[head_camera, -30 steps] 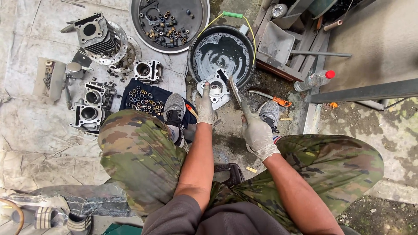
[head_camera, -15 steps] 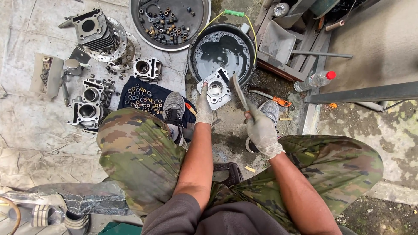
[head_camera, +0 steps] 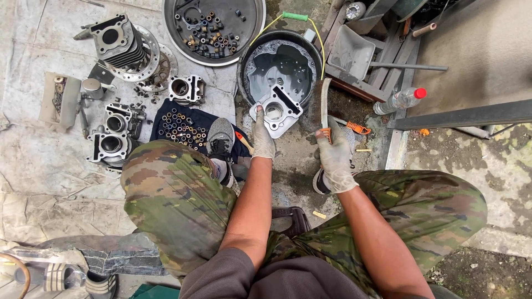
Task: Cleaning and scraping carbon deposits and gasket residue from a motorcycle cylinder head using a wire brush and a scraper.
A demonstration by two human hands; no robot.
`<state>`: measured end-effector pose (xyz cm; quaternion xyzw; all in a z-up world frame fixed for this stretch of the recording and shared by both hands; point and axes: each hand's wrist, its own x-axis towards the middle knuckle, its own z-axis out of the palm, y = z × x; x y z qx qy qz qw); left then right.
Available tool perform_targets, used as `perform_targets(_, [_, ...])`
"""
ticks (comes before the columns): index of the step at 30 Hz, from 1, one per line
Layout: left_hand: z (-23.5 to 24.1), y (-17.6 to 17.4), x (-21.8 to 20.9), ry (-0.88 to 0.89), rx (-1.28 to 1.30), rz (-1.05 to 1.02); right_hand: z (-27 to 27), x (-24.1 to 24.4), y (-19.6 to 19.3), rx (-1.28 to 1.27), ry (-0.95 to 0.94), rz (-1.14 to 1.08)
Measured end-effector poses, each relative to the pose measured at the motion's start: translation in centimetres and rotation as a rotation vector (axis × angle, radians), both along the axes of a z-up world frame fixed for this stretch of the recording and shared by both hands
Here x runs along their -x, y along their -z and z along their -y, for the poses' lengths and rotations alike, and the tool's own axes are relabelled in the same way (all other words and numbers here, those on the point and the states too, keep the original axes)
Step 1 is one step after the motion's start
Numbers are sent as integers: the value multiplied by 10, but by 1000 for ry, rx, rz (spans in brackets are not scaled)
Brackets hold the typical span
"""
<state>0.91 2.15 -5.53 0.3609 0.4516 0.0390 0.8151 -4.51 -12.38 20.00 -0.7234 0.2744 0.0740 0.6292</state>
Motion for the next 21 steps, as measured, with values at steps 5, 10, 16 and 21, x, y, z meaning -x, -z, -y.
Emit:
perform_targets(5, [13,-44,7,-122,97,51,8,-12,92,225,89,26])
perform_targets(10, [25,-108,1,-208,167,48,-25,-20,107,346,88,-66])
perform_targets(16, [16,-59,18,-107,324,97,-53,-26,120,326,113,-241])
perform_targets(21, [29,-62,27,-187,461,101,-57,-26,130,279,142,-189])
